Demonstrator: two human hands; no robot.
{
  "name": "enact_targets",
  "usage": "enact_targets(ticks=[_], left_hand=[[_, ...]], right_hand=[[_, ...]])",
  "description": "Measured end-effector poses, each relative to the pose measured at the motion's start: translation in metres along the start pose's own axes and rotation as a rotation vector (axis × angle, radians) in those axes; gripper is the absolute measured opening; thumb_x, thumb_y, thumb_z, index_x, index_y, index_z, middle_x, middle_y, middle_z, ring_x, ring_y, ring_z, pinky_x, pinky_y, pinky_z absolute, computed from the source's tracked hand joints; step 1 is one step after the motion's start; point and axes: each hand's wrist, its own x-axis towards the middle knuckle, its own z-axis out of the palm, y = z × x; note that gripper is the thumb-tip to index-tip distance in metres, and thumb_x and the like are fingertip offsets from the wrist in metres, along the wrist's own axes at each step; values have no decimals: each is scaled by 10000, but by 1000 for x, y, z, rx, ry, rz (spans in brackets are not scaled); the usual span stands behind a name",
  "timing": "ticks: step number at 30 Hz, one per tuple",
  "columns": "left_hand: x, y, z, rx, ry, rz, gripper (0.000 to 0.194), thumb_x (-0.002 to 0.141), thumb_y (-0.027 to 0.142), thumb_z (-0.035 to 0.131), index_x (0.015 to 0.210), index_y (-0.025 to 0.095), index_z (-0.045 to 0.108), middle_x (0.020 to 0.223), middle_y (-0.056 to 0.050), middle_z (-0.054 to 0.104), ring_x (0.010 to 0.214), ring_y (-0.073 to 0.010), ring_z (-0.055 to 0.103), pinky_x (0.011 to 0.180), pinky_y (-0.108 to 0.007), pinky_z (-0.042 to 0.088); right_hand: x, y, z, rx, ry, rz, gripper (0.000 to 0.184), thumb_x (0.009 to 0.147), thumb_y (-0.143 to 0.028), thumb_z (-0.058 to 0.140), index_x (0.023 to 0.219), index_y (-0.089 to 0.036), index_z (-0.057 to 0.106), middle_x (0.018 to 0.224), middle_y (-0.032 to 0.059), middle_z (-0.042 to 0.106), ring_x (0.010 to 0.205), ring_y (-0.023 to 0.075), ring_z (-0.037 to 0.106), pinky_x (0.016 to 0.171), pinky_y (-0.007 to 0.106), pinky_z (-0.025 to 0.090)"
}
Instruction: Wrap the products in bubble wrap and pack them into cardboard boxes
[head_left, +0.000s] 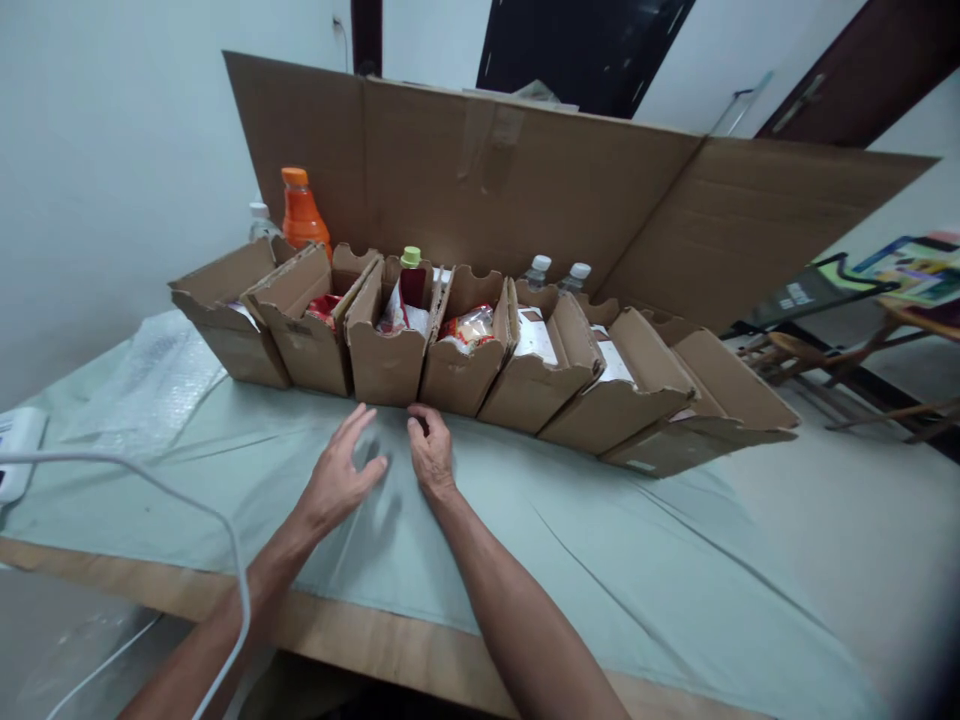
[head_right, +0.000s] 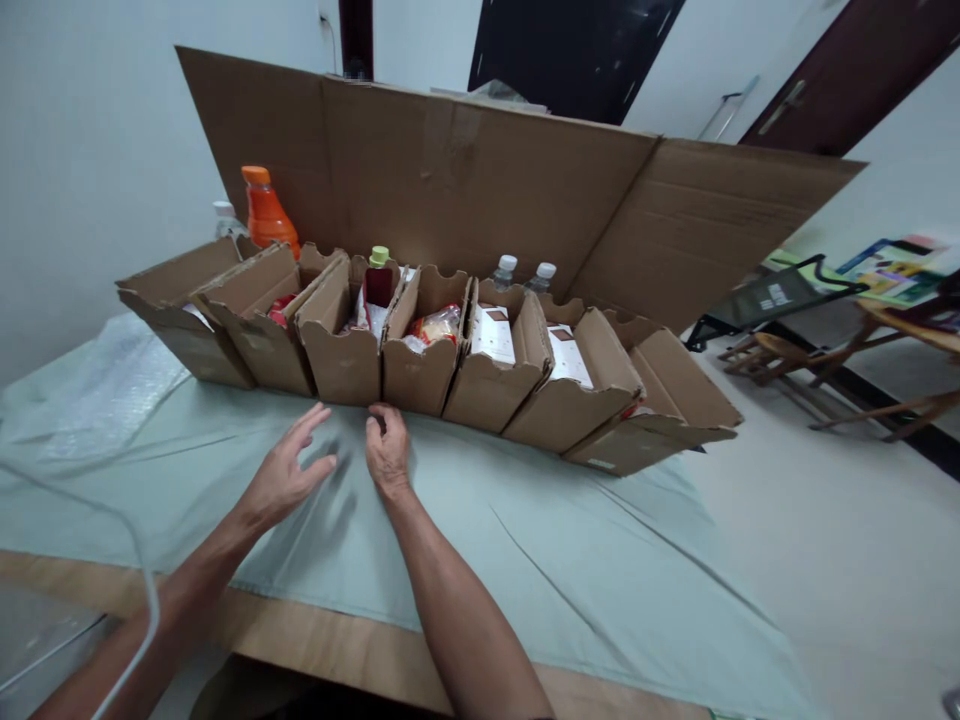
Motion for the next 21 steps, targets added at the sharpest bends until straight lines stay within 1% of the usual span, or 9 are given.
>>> enact_targets(ticks=[3,4,6,8,9,12,15,18,21], left_hand=[[-33,-9,-28,108,32,-21,504,839,382,611,1303,193,664,1512,-156,563,1407,-327,527,1149,-547,449],[-43,-12,-36,132,56,-44,471,851,391,601,1270,195,684,1484,-151,590,1386,-326,549,1092,-521,510],[-57,-18,-49,157,106,-98,426,869,403,584,1219,197,709,1444,-145,624,1351,-330,579,888,-437,623],[-64,-23,-58,165,162,-123,397,878,406,576,1185,201,723,1418,-139,643,1326,-334,597,723,-371,640],[-65,-26,-61,169,188,-115,386,879,404,576,1171,202,728,1402,-137,653,1314,-333,605,707,-365,639],[-66,-34,-64,190,246,-50,360,892,388,575,1153,195,731,1358,-135,680,1277,-321,630,827,-422,639],[-68,-43,-62,216,280,14,329,908,354,571,1142,186,730,1328,-139,694,1254,-313,645,921,-467,620],[-72,-50,-59,251,284,70,294,924,309,570,1131,177,731,1301,-147,706,1245,-311,651,969,-492,602],[-75,-53,-57,286,272,121,269,937,272,569,1129,174,730,1299,-150,706,1249,-314,646,967,-501,604]], right_hand=[[0,2,3,-23,-34,-28,346,830,-274,550,1129,-197,704,1214,90,731,1154,240,653,1029,377,497],[1,2,3,-33,-40,-34,368,816,-272,562,1148,-198,703,1240,90,724,1182,246,642,1049,386,488],[1,4,4,-53,-44,-42,386,804,-278,577,1160,-198,703,1248,92,721,1195,253,637,1064,400,482],[2,5,3,-78,-30,-42,387,804,-293,583,1161,-199,700,1242,96,718,1190,258,640,1059,407,490],[3,6,2,-92,-14,-37,391,809,-301,579,1168,-197,694,1248,103,712,1191,261,639,1055,413,494],[5,7,1,-138,33,-15,432,815,-310,560,1209,-168,670,1279,144,692,1211,285,630,1064,452,488],[7,7,2,-170,29,-5,481,788,-319,584,1232,-149,661,1292,161,695,1226,306,628,1097,485,461],[6,6,4,-188,7,-9,498,766,-321,608,1236,-165,664,1301,144,702,1231,299,633,1099,478,465],[4,1,0,-204,0,-21,465,754,-311,617,1196,-182,679,1272,130,719,1210,293,646,1084,481,480]])
